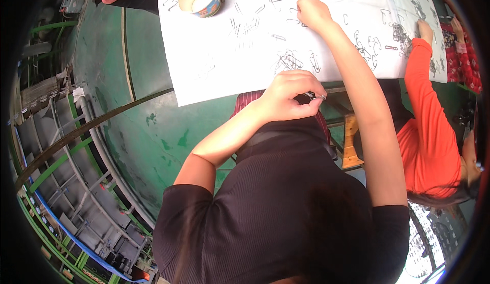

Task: The person sits at a table and repeatedly picks up small metal wire pieces and fasteners, then twists or connects them by hand. They place the assembled units onto the table surface. Other people at the table perform similar assembly tasks.

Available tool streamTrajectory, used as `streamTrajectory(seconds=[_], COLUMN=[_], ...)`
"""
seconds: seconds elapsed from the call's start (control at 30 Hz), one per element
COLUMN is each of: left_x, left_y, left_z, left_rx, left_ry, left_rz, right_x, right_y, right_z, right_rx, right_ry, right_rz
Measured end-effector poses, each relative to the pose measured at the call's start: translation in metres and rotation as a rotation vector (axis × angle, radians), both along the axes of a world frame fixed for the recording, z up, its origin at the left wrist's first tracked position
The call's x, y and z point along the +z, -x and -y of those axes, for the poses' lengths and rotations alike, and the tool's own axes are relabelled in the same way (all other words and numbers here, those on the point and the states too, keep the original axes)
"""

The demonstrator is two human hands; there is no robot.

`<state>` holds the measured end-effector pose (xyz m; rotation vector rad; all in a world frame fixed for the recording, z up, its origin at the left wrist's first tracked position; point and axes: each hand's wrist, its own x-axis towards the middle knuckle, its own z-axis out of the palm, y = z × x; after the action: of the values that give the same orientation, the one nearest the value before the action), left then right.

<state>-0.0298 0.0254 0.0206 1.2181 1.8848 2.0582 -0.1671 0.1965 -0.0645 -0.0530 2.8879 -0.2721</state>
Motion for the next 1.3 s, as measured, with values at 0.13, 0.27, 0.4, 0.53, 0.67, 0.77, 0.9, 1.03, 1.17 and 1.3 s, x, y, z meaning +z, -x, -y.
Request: streamTrajectory(seconds=[0.13, 0.27, 0.4, 0.53, 0.67, 0.77, 0.9, 1.03, 1.17, 1.3], left_x=[0.000, -0.001, -0.006, -0.009, -0.009, -0.005, -0.010, -0.008, -0.011, -0.012], left_y=[0.005, 0.005, 0.008, 0.010, 0.011, 0.008, 0.008, 0.009, 0.010, 0.010], left_z=[0.000, 0.002, 0.003, 0.000, -0.004, -0.006, -0.009, -0.010, -0.009, -0.007], left_rx=[-0.006, -0.025, -0.059, -0.068, 0.005, 0.021, 0.044, 0.024, -0.028, 0.006], left_ry=[0.001, 0.020, 0.012, 0.024, 0.077, 0.105, 0.105, 0.132, 0.186, 0.277], left_rz=[-0.022, -0.014, -0.003, 0.019, 0.099, 0.141, 0.104, 0.033, -0.044, -0.068], right_x=[0.004, 0.011, 0.050, 0.073, 0.098, 0.111, 0.109, 0.108, 0.106, 0.111], right_y=[0.004, 0.001, -0.036, -0.102, -0.158, -0.179, -0.188, -0.190, -0.191, -0.194], right_z=[0.000, -0.017, -0.025, -0.025, -0.031, -0.024, -0.006, -0.003, 0.000, 0.012], right_rx=[0.004, -0.102, -0.315, -0.237, -0.183, -0.162, -0.252, -0.276, -0.320, -0.524], right_ry=[-0.018, 0.503, 1.133, 1.667, 1.652, 1.377, 1.320, 1.267, 1.287, 1.410], right_rz=[0.033, 0.030, 0.083, 0.065, 0.040, 0.039, 0.082, 0.119, 0.071, 0.097])
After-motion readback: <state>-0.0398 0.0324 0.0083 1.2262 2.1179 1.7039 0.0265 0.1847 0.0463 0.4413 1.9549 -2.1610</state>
